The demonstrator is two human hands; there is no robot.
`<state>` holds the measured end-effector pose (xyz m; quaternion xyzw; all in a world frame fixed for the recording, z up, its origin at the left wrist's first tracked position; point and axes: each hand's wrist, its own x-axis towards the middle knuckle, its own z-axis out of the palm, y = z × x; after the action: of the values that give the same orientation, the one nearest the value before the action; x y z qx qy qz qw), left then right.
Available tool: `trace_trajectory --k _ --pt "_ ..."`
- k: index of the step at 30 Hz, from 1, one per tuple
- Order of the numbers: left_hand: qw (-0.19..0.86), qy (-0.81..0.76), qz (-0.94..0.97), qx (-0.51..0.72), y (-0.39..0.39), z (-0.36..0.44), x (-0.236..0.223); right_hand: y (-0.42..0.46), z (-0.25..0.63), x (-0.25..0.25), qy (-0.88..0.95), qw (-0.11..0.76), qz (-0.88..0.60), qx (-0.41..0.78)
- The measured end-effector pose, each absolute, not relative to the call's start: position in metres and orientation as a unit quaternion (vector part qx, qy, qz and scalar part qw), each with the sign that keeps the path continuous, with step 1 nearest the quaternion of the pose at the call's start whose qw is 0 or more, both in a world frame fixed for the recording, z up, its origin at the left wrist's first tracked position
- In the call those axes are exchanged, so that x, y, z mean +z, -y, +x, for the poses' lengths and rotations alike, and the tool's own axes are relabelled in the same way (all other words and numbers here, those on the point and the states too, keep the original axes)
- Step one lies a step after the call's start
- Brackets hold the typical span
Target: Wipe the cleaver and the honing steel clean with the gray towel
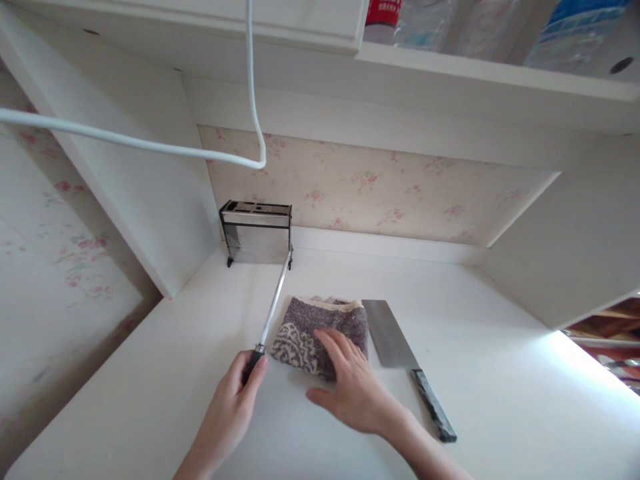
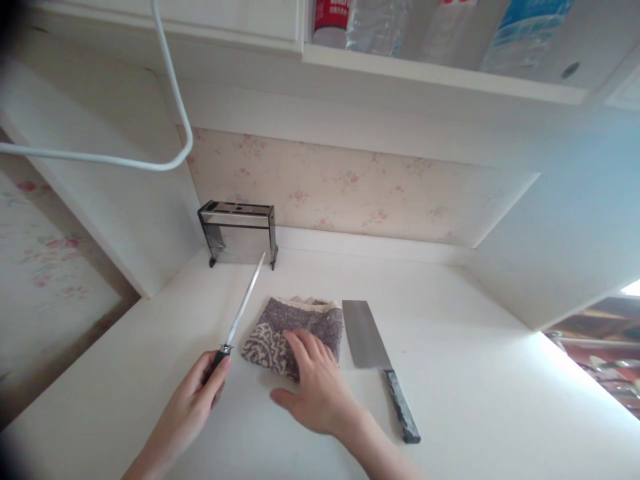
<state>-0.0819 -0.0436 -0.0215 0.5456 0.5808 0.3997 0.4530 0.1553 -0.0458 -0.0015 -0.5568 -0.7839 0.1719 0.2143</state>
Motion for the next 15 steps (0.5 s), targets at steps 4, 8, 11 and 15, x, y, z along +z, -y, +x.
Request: trace_trajectory --k 4,8,11,15 --pt "0.484 -0.572 0.539 0.386 0.049 -0.080 -0.017 0.033 0.136 -0.018 0.770 0.157 -0.607 0.117" --pt "0.500 -0.547 0.534 0.405 0.052 -0.084 -0.011 0.005 0.150 -0.019 0.739 0.213 -0.621 0.152" --pt "0.518 -0.522 0.532 0.420 0.051 -0.083 -0.007 -0.008 0.172 -0.005 0.644 0.342 -0.633 0.260" --pt "0.540 -0.499 0.527 0.427 0.047 -0.065 0.000 -0.004 0.184 0.011 0.392 0.607 -0.526 0.449"
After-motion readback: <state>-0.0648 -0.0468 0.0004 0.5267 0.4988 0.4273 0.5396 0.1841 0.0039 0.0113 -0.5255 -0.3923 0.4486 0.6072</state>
